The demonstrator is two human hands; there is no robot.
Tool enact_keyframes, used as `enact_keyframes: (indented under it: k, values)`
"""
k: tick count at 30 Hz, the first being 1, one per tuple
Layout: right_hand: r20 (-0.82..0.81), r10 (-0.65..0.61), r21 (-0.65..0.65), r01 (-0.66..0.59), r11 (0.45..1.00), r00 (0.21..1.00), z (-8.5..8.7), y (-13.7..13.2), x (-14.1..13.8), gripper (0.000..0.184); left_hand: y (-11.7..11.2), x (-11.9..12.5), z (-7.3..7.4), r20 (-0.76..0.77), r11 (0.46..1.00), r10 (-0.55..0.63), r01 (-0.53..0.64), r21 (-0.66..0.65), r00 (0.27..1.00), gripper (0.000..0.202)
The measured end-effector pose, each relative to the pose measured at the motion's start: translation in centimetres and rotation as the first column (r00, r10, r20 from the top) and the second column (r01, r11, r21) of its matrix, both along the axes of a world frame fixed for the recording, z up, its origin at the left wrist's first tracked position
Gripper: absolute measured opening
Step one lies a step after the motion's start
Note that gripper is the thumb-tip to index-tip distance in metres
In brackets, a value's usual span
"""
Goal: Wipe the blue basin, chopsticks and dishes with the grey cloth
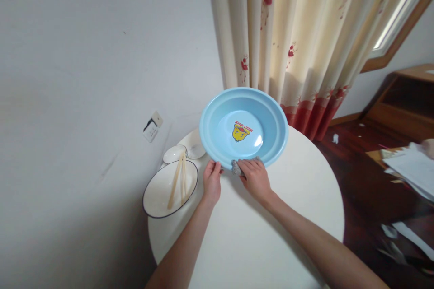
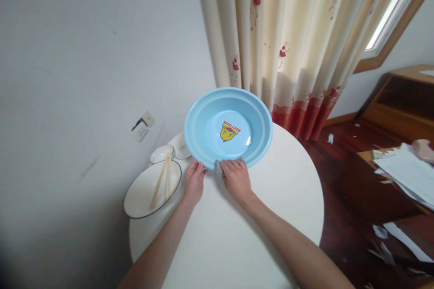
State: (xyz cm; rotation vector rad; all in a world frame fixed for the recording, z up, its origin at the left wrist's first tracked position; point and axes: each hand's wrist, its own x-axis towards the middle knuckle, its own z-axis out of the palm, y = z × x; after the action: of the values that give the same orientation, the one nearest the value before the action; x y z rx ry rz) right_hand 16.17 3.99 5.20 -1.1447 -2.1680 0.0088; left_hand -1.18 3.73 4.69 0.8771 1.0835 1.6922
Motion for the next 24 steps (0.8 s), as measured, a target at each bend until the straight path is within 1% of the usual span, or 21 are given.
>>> enact_keyframes:
  k: [3,7,10,19,24]
  values:
    - [-0.014,-0.015,-0.002,0.015,1.000,1.000,-0.1,0.0,0.0,0.037,-0.5,0.9,-0.3,-0.069,1.000,0.013,-0.012,0.008,0.998,0.030]
    - [-0.030,-0.030,-0.005,0.030,1.000,0.999,-0.1,0.1,0.0,0.035,-1.1,2.3,-1.1,-0.175,0.998,-0.055,0.056,0.004,0.983,0.031]
    - [-0.037,-0.024,-0.004,0.024,1.000,0.999,-0.1,0.1,0.0,0.034,-1.2,2.6,-1.5,-0.200,0.997,-0.080,0.077,-0.022,0.977,0.033]
    - [-0.018,-0.022,-0.006,0.022,1.000,1.000,-0.2,0.1,0.0,0.034,-0.9,2.3,-1.2,-0.209,0.997,-0.081,0.078,-0.025,0.975,0.031]
    - [-0.004,-0.029,0.002,0.029,1.000,1.000,0.1,0.1,0.1,0.034,-0.5,1.1,-1.0,-0.183,0.997,-0.071,0.068,-0.027,0.980,0.030]
